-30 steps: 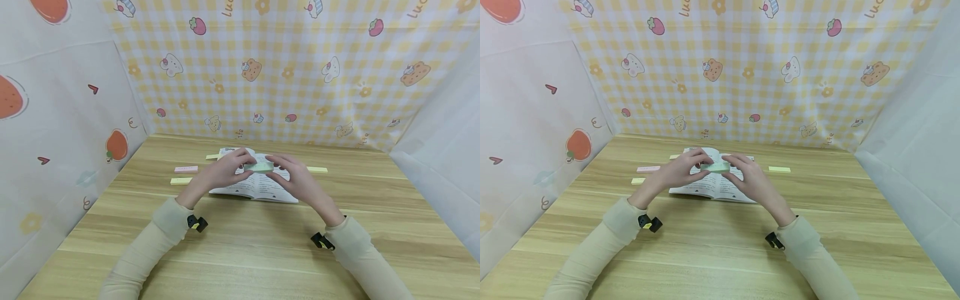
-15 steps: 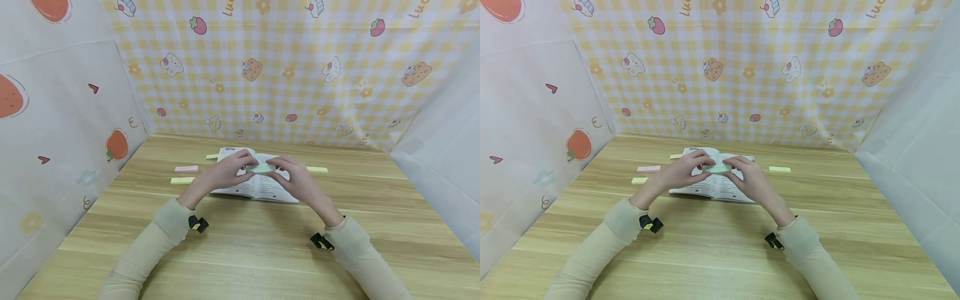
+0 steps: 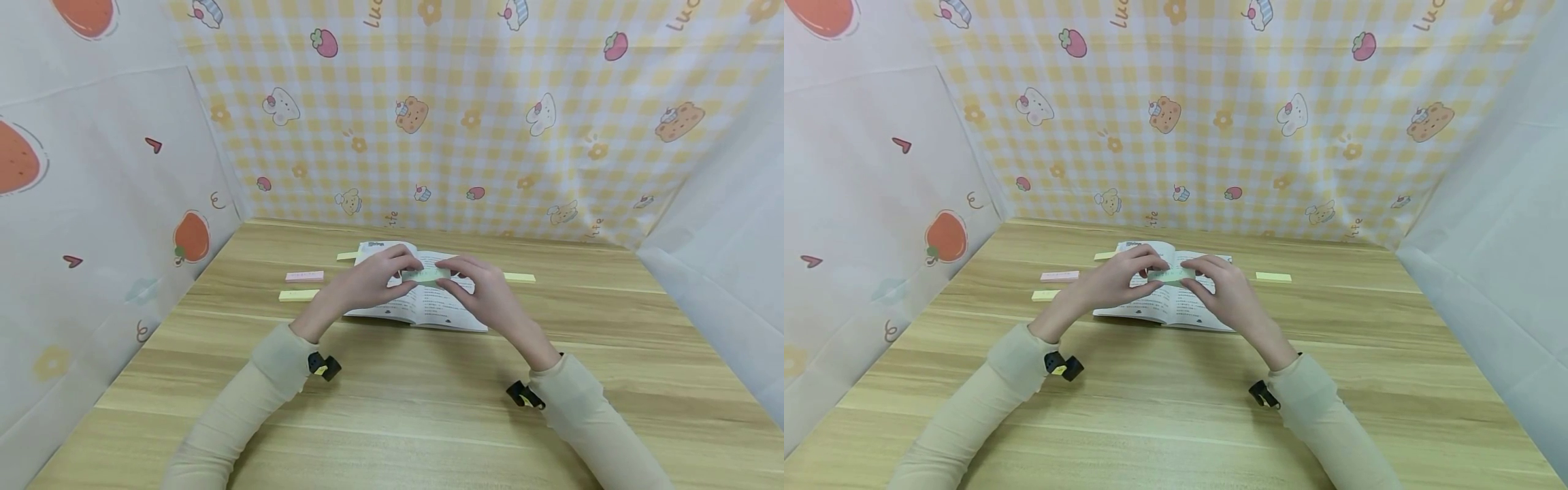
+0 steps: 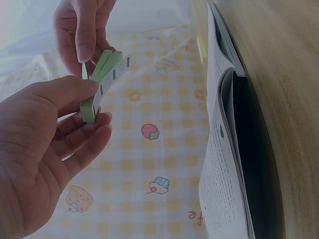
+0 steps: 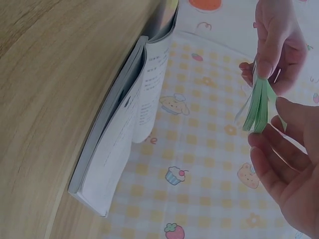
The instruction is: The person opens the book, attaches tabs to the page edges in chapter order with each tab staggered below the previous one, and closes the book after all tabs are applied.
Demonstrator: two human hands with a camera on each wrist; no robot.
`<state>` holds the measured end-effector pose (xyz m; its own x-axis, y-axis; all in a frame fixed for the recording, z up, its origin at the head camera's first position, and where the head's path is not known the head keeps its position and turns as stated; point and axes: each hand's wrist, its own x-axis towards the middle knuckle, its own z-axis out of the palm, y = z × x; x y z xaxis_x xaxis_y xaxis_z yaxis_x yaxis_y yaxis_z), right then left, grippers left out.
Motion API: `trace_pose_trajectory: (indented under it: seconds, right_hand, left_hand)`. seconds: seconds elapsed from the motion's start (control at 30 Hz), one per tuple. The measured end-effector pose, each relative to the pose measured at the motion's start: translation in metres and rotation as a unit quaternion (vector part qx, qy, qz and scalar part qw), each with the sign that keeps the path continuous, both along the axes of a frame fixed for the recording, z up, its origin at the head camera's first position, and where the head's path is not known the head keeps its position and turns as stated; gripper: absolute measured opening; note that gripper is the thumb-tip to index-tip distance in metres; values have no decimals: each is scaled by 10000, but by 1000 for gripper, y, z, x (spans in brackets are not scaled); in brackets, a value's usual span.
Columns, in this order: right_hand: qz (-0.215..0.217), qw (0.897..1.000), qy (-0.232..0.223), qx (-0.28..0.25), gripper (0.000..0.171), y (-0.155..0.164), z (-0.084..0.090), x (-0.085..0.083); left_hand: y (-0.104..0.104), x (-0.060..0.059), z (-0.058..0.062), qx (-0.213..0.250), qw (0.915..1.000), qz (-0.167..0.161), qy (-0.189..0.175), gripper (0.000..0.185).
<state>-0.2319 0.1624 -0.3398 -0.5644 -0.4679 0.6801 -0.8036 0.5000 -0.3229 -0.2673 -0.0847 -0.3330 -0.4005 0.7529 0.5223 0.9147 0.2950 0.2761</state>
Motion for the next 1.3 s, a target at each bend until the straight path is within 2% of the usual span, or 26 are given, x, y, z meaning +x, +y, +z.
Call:
trace_pose_trajectory:
  seconds: [0.27, 0.73, 1.3]
  right_hand:
    - [-120, 9995, 279, -128, 27, -4, -1, 2]
    - [27, 9959, 733, -536, 29, -5, -2, 0]
    - [-155, 9935, 882, -700, 30, 1, 1, -4]
  left_hand:
    - [-3, 3, 7, -22, 9992, 172, 364, 22]
    - [-8, 6, 13, -245, 9958, 438, 760, 25]
    - [-16, -2, 16, 164, 9970, 563, 502, 22]
